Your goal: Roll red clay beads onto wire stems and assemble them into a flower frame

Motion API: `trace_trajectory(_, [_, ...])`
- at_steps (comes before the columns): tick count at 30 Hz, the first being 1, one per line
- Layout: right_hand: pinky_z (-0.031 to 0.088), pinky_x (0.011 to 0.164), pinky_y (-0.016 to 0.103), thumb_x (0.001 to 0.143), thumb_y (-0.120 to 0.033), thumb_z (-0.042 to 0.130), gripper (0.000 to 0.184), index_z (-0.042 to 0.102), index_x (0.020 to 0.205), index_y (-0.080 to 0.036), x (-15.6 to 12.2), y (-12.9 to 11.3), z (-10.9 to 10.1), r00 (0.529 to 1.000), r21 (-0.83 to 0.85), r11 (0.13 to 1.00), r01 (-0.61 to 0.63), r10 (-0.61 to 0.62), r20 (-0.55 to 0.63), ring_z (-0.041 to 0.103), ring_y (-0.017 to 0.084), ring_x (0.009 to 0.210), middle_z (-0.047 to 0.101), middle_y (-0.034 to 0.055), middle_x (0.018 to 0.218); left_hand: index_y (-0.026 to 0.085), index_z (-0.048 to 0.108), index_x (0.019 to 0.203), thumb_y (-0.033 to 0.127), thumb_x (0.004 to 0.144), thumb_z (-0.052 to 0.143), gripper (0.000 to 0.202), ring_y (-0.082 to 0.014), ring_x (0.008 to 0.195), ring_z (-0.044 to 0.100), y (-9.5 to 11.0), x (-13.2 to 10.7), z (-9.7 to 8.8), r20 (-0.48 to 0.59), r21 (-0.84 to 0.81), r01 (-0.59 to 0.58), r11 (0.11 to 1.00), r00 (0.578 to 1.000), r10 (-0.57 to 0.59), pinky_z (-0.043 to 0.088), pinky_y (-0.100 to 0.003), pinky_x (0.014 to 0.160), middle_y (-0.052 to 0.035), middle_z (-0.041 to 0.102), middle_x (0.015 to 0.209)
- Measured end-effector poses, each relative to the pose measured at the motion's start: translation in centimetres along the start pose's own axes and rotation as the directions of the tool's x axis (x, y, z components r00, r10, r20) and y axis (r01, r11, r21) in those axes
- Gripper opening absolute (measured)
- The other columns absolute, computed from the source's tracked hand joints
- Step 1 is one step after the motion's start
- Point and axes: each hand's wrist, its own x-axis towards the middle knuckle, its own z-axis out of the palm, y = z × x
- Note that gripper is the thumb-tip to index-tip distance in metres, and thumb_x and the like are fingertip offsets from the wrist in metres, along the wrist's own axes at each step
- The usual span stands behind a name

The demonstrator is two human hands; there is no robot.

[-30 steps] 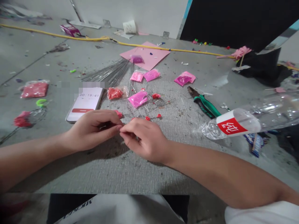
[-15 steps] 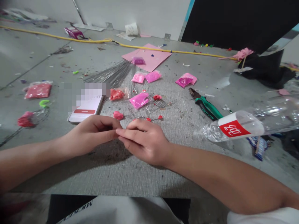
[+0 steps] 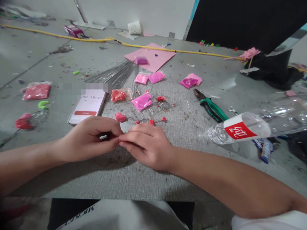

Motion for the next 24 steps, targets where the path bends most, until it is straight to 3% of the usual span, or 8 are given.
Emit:
trace_trajectory(4, [0.059, 0.071, 0.025, 0.091, -0.017, 0.075, 0.01, 0.072, 0.1, -0.019, 0.1, 0.1, 0.2, 0.994, 0.138, 0.985, -0.106, 0.108, -0.006, 0.071, 0.011, 0.076, 0.078, 0.0022, 0.087, 0.019, 0.067, 0.082, 0.015, 0.092, 0.063, 0.012, -0.01, 0.062, 0.06, -0.2, -0.5, 0.0, -0.059, 0.19, -0.151, 0.97, 0.985, 0.165, 0.047, -0.021, 0.058, -0.0006, 0.066, 0.071])
trace_trajectory(8, [0.056, 0.062, 0.021, 0.09, -0.021, 0.076, 0.008, 0.07, 0.095, -0.021, 0.2, -0.1, 0.4, 0.96, 0.257, 0.927, -0.273, 0.278, 0.015, 0.069, 0.01, 0.071, 0.077, -0.0005, 0.085, 0.022, 0.067, 0.088, 0.016, 0.093, 0.063, 0.009, -0.0127, 0.068, 0.065, -0.4, -0.9, 0.2, -0.104, 0.301, -0.191, 0.934, 0.967, 0.232, 0.051, -0.024, 0.065, -0.0023, 0.071, 0.078])
trace_trajectory(11, [0.054, 0.058, 0.02, 0.09, -0.029, 0.077, 0.015, 0.066, 0.095, -0.02, 0.1, -0.2, 0.6, 0.879, 0.421, 0.782, -0.459, 0.469, 0.088, 0.069, 0.01, 0.07, 0.074, -0.0008, 0.082, 0.023, 0.068, 0.092, 0.016, 0.094, 0.063, 0.008, -0.0123, 0.066, 0.064, -0.1, -1.0, 0.1, -0.137, 0.263, -0.146, 0.954, 0.973, 0.187, 0.051, -0.024, 0.064, -0.0016, 0.07, 0.077])
trace_trajectory(13, [0.052, 0.053, 0.018, 0.091, -0.034, 0.076, 0.02, 0.063, 0.094, -0.02, 0.1, -0.3, 0.6, 0.828, 0.529, 0.658, -0.535, 0.534, 0.172, 0.067, 0.009, 0.065, 0.071, -0.0016, 0.078, 0.022, 0.068, 0.09, 0.016, 0.093, 0.063, 0.008, -0.012, 0.064, 0.062, 0.1, -0.8, 0.1, -0.154, 0.217, -0.117, 0.969, 0.976, 0.153, 0.048, -0.024, 0.061, -0.0014, 0.069, 0.074])
trace_trajectory(20, [0.049, 0.052, 0.015, 0.099, -0.039, 0.065, 0.021, 0.065, 0.099, -0.018, -0.4, 0.2, 0.5, 0.813, 0.695, 0.45, -0.561, 0.458, 0.36, 0.067, 0.007, 0.067, 0.071, 0.0001, 0.08, 0.018, 0.068, 0.085, 0.02, 0.091, 0.067, 0.007, -0.0107, 0.061, 0.055, -1.0, -0.2, -0.4, -0.282, 0.207, 0.005, 0.978, 0.958, 0.055, 0.043, -0.024, 0.056, -0.0013, 0.065, 0.071])
trace_trajectory(22, [0.048, 0.051, 0.015, 0.1, -0.04, 0.064, 0.023, 0.065, 0.098, -0.017, -0.6, 0.3, 0.5, 0.807, 0.705, 0.417, -0.574, 0.436, 0.398, 0.066, 0.007, 0.065, 0.07, -0.0002, 0.077, 0.019, 0.072, 0.093, 0.022, 0.091, 0.067, 0.006, -0.0127, 0.065, 0.058, -2.0, 0.2, -1.0, -0.234, 0.235, 0.023, 0.972, 0.972, 0.034, 0.045, -0.025, 0.058, -0.003, 0.067, 0.076])
trace_trajectory(24, [0.048, 0.05, 0.015, 0.099, -0.04, 0.065, 0.025, 0.066, 0.094, -0.016, -0.5, 0.4, 0.4, 0.796, 0.71, 0.387, -0.588, 0.432, 0.423, 0.066, 0.007, 0.063, 0.069, -0.0005, 0.075, 0.02, 0.074, 0.099, 0.023, 0.09, 0.066, 0.012, -0.0156, 0.072, 0.061, -3.0, 0.5, -1.7, -0.117, 0.283, -0.041, 0.958, 0.99, 0.077, 0.049, -0.028, 0.064, -0.0056, 0.07, 0.084])
